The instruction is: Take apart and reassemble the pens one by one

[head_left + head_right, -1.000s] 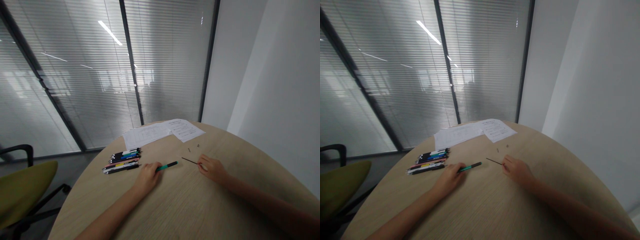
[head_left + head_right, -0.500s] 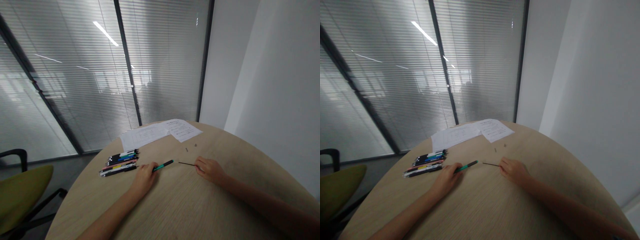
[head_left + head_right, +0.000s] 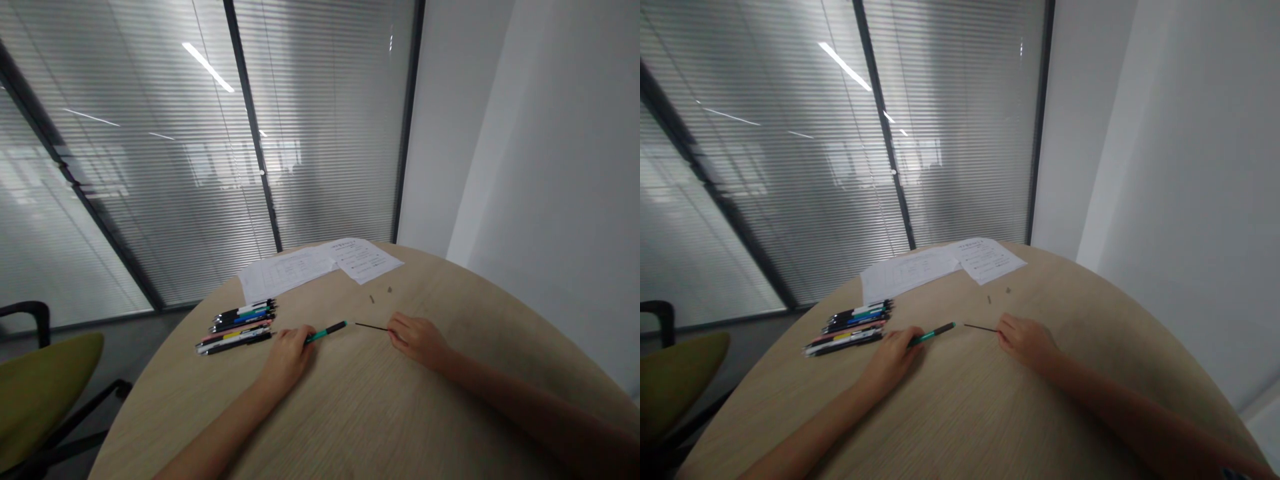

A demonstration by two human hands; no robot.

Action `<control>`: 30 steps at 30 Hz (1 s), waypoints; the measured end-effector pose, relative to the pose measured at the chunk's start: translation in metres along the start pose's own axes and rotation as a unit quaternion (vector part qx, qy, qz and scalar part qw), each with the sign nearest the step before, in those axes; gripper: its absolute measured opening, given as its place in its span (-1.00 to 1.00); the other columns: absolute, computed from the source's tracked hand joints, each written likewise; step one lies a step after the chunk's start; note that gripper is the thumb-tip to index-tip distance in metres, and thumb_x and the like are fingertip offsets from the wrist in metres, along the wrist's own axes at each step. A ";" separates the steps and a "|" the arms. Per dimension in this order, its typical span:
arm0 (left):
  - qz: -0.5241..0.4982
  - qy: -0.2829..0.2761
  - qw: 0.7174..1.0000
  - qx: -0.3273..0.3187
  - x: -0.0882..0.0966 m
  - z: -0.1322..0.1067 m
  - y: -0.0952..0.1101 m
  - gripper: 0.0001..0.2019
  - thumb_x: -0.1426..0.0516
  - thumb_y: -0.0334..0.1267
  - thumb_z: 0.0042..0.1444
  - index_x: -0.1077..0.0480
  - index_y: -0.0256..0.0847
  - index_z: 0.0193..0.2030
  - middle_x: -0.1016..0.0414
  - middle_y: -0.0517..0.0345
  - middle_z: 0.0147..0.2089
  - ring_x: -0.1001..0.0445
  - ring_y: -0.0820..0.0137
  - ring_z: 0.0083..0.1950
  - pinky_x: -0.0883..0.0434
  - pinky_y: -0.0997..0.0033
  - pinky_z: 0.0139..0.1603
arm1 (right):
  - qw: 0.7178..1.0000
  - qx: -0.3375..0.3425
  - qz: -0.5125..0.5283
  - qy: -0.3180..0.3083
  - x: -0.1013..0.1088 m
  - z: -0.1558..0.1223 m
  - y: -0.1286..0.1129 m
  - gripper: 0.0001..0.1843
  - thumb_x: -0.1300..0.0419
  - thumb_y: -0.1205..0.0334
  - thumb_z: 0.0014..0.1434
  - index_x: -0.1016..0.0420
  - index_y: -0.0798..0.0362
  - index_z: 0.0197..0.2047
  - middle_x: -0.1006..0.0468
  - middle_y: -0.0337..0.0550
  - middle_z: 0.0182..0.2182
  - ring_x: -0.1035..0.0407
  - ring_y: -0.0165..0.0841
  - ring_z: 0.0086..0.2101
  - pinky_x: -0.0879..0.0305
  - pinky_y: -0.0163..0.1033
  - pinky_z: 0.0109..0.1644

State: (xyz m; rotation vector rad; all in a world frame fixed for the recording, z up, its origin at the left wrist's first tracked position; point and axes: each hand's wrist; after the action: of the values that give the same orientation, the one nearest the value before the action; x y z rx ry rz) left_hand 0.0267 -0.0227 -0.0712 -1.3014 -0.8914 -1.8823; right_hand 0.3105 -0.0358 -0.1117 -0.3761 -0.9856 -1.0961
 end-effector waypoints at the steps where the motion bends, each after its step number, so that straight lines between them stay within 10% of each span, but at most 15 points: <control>1: 0.002 0.001 1.000 -0.003 -0.001 0.000 -0.001 -0.84 0.05 -0.41 0.05 -0.27 -0.22 -0.23 -0.46 0.08 -0.28 -0.39 0.32 -0.22 -0.25 0.33 -0.16 | 1.000 0.005 -0.003 0.000 0.000 0.000 0.000 -0.77 0.07 0.34 0.10 -0.39 0.09 -0.44 -0.42 -0.17 -0.49 -0.28 -0.45 -0.53 -0.06 -0.36 -0.50; 12: 0.052 0.024 0.992 -0.108 -0.003 -0.001 0.000 -0.83 0.03 -0.42 0.03 -0.31 -0.20 -0.25 -0.48 0.09 -0.32 -0.41 0.31 -0.26 -0.21 0.22 -0.14 | 0.995 0.082 -0.037 0.034 0.016 0.003 -0.014 -0.73 0.09 0.42 0.12 -0.39 0.10 -0.48 -0.44 -0.11 -0.49 -0.27 -0.42 -0.52 -0.05 -0.31 -0.47; 22: 0.024 0.016 0.986 -0.165 0.000 -0.008 0.019 -0.82 0.07 -0.35 0.10 -0.33 -0.24 -0.24 -0.47 0.06 -0.33 -0.39 0.32 -0.28 -0.23 0.22 -0.16 | 0.994 0.024 0.106 0.010 0.028 0.003 -0.038 -0.72 0.12 0.27 0.17 -0.40 0.05 -0.37 -0.47 -0.11 -0.43 -0.35 -0.39 -0.45 -0.18 -0.32 -0.42; 30: -0.079 0.023 0.993 -0.087 -0.003 -0.009 0.016 -0.79 0.13 -0.32 0.13 -0.26 -0.26 -0.18 -0.44 0.02 -0.26 -0.38 0.31 -0.23 -0.25 0.26 -0.15 | 0.972 -0.093 0.212 0.039 0.030 0.001 -0.028 -0.76 0.11 0.24 0.15 -0.31 0.03 -0.17 -0.47 -0.08 -0.31 -0.36 -0.37 -0.30 -0.28 -0.29 -0.27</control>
State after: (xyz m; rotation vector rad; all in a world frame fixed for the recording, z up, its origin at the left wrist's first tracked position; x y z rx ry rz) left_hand 0.0370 -0.0383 -0.0741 -1.3168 -0.8440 -2.1456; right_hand 0.2886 -0.0648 -0.0917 -0.6593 -0.6902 -0.8064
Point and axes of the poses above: each hand's wrist, its own z-axis towards the middle knuckle, its own x-axis out of the back of the hand, y = z × x
